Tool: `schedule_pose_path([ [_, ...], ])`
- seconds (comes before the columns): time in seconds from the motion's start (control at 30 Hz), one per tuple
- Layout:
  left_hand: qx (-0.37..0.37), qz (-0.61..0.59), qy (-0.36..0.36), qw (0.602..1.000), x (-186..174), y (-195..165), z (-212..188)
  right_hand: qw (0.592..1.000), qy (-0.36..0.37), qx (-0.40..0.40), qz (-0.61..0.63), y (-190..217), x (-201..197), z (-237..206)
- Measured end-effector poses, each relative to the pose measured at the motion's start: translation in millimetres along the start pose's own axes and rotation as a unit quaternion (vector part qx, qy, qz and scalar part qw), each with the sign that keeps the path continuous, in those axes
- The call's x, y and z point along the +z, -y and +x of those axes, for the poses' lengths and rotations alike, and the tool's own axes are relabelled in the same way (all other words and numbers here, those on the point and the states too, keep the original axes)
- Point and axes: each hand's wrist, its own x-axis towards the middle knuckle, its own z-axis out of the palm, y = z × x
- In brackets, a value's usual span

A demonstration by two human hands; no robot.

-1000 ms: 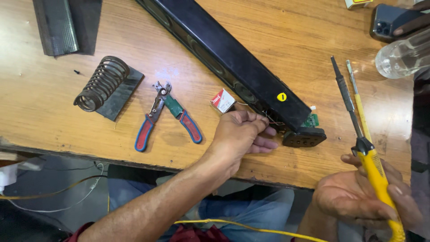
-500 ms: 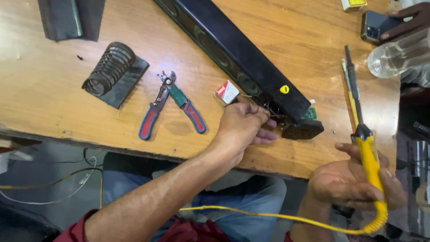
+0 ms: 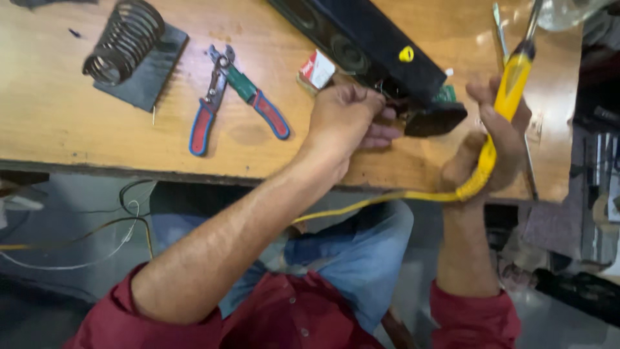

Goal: The person uses a soldering iron to attach wires to a small electronic device on a workbench. They hold the device steady with one hand while applying heat and solder with the other, then inspect the connection.

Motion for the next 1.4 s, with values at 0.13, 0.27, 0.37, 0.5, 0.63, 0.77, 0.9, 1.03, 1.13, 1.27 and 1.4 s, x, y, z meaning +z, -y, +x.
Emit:
schedule_pose_path([
  [0.13,0.004,-0.006,-0.005,1.000,-1,0,4,0.999,0.046,0.021,-0.003,2,3,7],
  [0.27,0.016,-0.005,-0.002,1.000,-2,0,6,0.995,0.093,0.017,-0.021,1,10,14],
  [0.37,0.025,0.000,-0.001,1.000,-3,0,7,0.994,0.105,0.008,-0.030,0,15,17],
  [0.5,0.024,0.007,0.000,1.000,-4,-1,8,0.992,0.121,0.008,-0.047,-2,16,15],
  [0.63,0.031,0.015,0.002,0.999,-6,-1,10,0.991,0.125,0.017,-0.048,-5,17,14],
  [0.77,0.044,0.014,-0.005,0.999,-3,2,14,0.989,0.130,-0.007,-0.065,-8,18,15],
  [0.9,0.050,-0.005,-0.001,0.999,2,5,22,0.986,0.145,-0.025,-0.083,-10,16,19],
  [1.03,0.048,0.005,-0.012,0.999,5,7,26,0.984,0.156,-0.031,-0.085,-14,12,23],
  [1.13,0.047,0.015,-0.014,0.999,5,7,25,0.983,0.165,-0.034,-0.079,-18,10,25],
  [1.27,0.048,0.025,-0.015,0.998,5,5,23,0.984,0.160,-0.031,-0.068,-20,12,23],
  [1.4,0.047,0.024,-0.006,0.999,5,4,20,0.986,0.153,-0.030,-0.057,-20,13,22],
])
